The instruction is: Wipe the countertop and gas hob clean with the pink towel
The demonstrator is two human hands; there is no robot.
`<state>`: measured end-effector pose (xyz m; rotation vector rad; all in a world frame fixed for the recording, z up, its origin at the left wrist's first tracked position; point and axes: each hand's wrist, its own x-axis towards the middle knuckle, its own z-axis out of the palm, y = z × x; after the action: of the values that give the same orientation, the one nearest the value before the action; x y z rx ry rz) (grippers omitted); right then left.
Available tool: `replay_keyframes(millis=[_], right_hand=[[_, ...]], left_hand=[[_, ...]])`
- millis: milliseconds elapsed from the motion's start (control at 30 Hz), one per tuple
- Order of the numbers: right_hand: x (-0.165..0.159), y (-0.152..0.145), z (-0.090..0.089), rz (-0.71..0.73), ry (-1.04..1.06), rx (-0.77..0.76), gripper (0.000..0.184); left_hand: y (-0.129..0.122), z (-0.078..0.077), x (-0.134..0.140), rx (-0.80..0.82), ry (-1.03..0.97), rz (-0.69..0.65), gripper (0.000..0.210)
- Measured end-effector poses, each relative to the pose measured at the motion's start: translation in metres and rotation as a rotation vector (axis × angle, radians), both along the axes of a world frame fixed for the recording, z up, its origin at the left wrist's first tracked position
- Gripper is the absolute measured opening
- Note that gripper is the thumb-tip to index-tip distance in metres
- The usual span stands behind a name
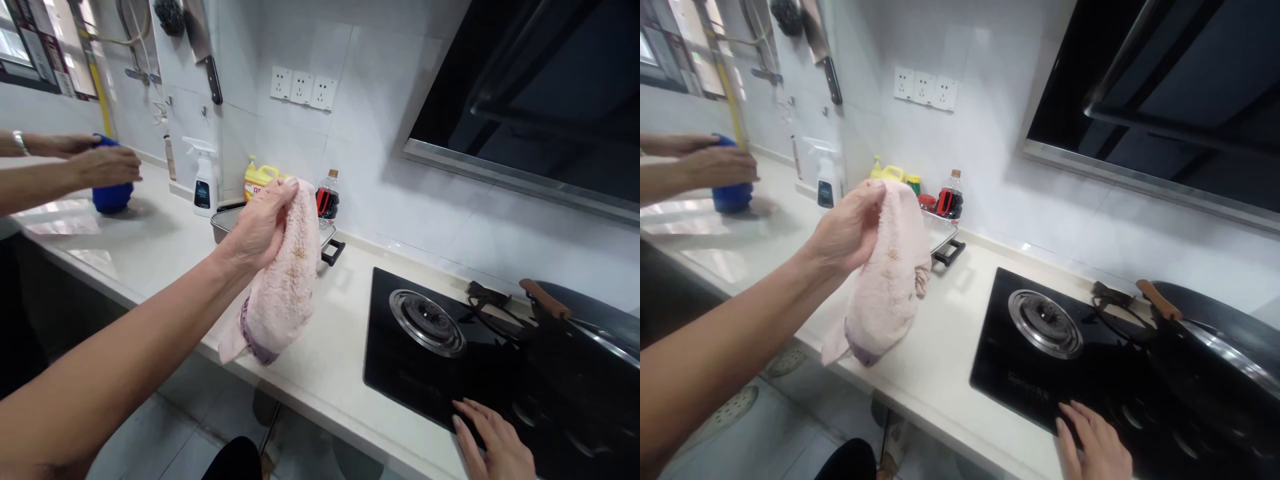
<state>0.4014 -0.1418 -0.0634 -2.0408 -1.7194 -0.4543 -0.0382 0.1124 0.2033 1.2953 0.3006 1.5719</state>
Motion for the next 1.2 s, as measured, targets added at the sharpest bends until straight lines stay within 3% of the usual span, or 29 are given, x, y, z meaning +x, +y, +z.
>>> replay_keyframes(millis=[100, 233, 267, 333, 400, 500, 600, 867, 1033, 1200], right_hand=[[-0.001, -0.001, 0.0, 0.001, -0.005, 0.01, 0.043], [-0.001, -0.001, 0.0, 0.015, -0.016, 0.034, 0.043], [-0.001, 0.0, 0.0, 0.013, -0.014, 0.035, 0.044], [-0.001, 0.0, 0.0, 0.008, -0.009, 0.033, 0.044], [-0.001, -0.001, 0.001, 0.012, -0.01, 0.032, 0.043], [-0.002, -0.003, 0.001, 0.022, -0.013, 0.022, 0.042], [-0.001, -0.004, 0.001, 0.026, -0.023, 0.018, 0.041], [-0.004, -0.005, 0.002, 0.033, -0.034, 0.019, 0.037], [-0.004, -0.005, 0.003, 0.018, -0.054, 0.018, 0.039], [-0.003, -0.006, 0.002, 0.025, -0.06, 0.029, 0.039]], left_hand=[[-0.008, -0.018, 0.018, 0.039, 0.243, -0.005, 0.034], [-0.027, -0.089, 0.055, 0.212, 0.96, -0.022, 0.041], [-0.032, -0.107, 0.064, 0.294, 1.092, -0.082, 0.036], [-0.04, -0.134, 0.078, 0.424, 1.264, -0.258, 0.027], [-0.042, -0.148, 0.087, 0.518, 1.328, -0.287, 0.028], [-0.036, -0.153, 0.094, 0.572, 1.385, -0.007, 0.042], [-0.032, -0.156, 0.095, 0.566, 1.458, 0.207, 0.034], [-0.045, -0.174, 0.096, 0.678, 1.525, 0.184, 0.029], [-0.045, -0.176, 0.091, 0.796, 1.476, 0.044, 0.036], [-0.039, -0.176, 0.089, 0.782, 1.414, -0.079, 0.039]])
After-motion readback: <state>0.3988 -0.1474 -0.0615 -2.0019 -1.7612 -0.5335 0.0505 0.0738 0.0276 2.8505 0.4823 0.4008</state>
